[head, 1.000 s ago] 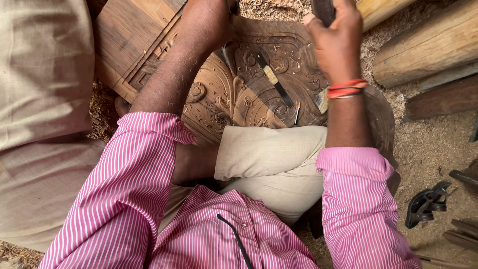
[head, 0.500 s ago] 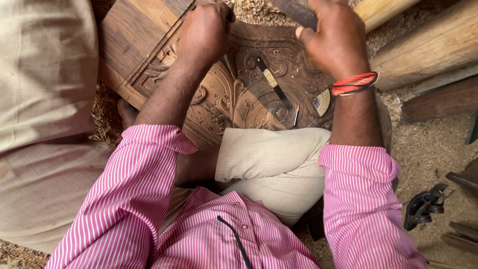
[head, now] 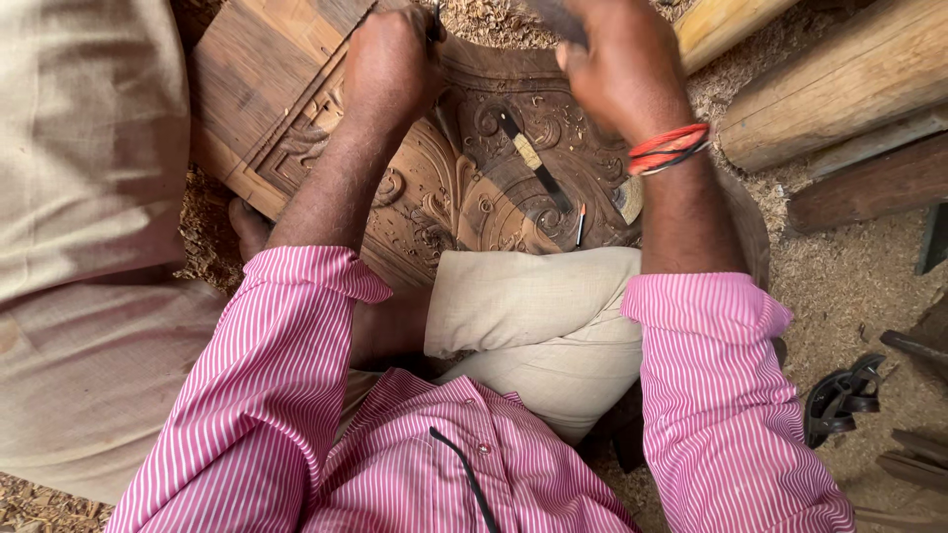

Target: The person sits cross-legged on the floor and carves intricate floral patterns into a large piece of wood using a chisel and a wooden mallet. They repeatedly strike the chisel to shape the wood and occasionally use a small tool to clear away wood shavings.

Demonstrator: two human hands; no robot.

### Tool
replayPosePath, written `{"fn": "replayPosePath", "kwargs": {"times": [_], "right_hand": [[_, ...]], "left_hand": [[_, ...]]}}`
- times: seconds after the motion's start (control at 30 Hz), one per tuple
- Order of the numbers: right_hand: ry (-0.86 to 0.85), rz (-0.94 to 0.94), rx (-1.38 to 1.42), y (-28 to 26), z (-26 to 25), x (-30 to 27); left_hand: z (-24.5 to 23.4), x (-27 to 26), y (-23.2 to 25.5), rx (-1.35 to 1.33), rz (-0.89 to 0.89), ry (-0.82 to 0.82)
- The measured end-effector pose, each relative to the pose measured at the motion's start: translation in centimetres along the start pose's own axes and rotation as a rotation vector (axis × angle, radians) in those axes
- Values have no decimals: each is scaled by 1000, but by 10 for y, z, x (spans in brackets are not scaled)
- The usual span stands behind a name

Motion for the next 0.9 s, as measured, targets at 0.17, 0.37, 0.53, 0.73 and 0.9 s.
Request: {"fn": "replayPosePath", "kwargs": {"times": [0.17, 0.37, 0.53, 0.73, 0.9], "right_hand": [[49, -112, -146, 10, -14, 2], [28, -183, -213, 1, -19, -10], [34, 7, 579, 10, 1, -56], [-15, 588, 1501, 48, 66, -133], [91, 775, 1787, 88, 109, -153]], "left_hand": [[-9, -1, 7, 3, 28, 5], [-18, -10, 14, -55, 12, -49], [-27, -70, 13, -38, 137, -31], [-23, -118, 6, -331, 5, 183], [-31, -121, 1, -774, -317, 189]]}}
Point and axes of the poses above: each hand's wrist, its own x-axis towards the middle knuckle, its own z-axis out of the palm, y = z × x, the point moved 1 cm from there along x, towards the middle knuckle, and after that the axes turned 1 degree about y, right-handed, at the moved point
